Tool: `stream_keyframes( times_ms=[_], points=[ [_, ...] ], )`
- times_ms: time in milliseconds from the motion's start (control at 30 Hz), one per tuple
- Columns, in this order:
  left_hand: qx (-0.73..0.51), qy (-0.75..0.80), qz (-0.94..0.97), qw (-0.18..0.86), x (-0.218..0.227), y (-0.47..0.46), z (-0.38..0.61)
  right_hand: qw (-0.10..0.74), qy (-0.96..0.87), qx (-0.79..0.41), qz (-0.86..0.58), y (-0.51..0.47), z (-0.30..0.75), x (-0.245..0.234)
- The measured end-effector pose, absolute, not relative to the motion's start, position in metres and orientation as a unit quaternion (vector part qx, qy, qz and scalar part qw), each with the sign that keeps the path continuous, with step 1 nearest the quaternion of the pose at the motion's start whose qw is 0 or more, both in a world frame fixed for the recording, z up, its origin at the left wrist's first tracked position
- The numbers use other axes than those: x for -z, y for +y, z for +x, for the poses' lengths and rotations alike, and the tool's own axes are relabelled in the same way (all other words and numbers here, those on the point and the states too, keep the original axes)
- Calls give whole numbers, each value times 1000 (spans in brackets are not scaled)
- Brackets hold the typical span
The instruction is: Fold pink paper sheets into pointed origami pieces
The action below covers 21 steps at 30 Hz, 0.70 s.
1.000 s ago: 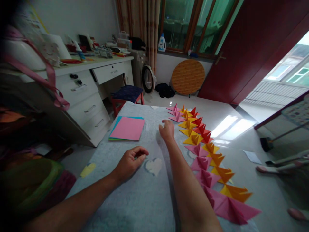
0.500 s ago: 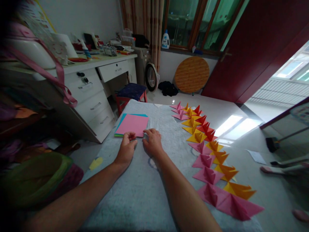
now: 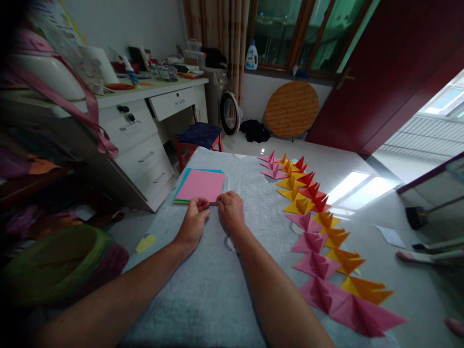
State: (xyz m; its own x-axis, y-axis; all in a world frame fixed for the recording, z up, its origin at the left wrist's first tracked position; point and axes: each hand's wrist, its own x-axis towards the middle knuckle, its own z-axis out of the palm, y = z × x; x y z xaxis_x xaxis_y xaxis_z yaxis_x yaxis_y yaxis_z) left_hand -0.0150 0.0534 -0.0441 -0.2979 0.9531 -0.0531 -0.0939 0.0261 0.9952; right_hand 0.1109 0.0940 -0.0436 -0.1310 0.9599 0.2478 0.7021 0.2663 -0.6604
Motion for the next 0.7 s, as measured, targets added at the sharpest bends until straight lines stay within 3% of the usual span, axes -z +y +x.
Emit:
stream_keyframes(
  times_ms=[433, 700],
  points=[
    [-555, 510, 409, 514, 31, 44, -10, 450, -665, -237, -547, 90, 113, 35],
    [-577, 404, 255, 663, 21, 43, -7, 507, -655, -305, -470, 81, 117, 33]
  ],
)
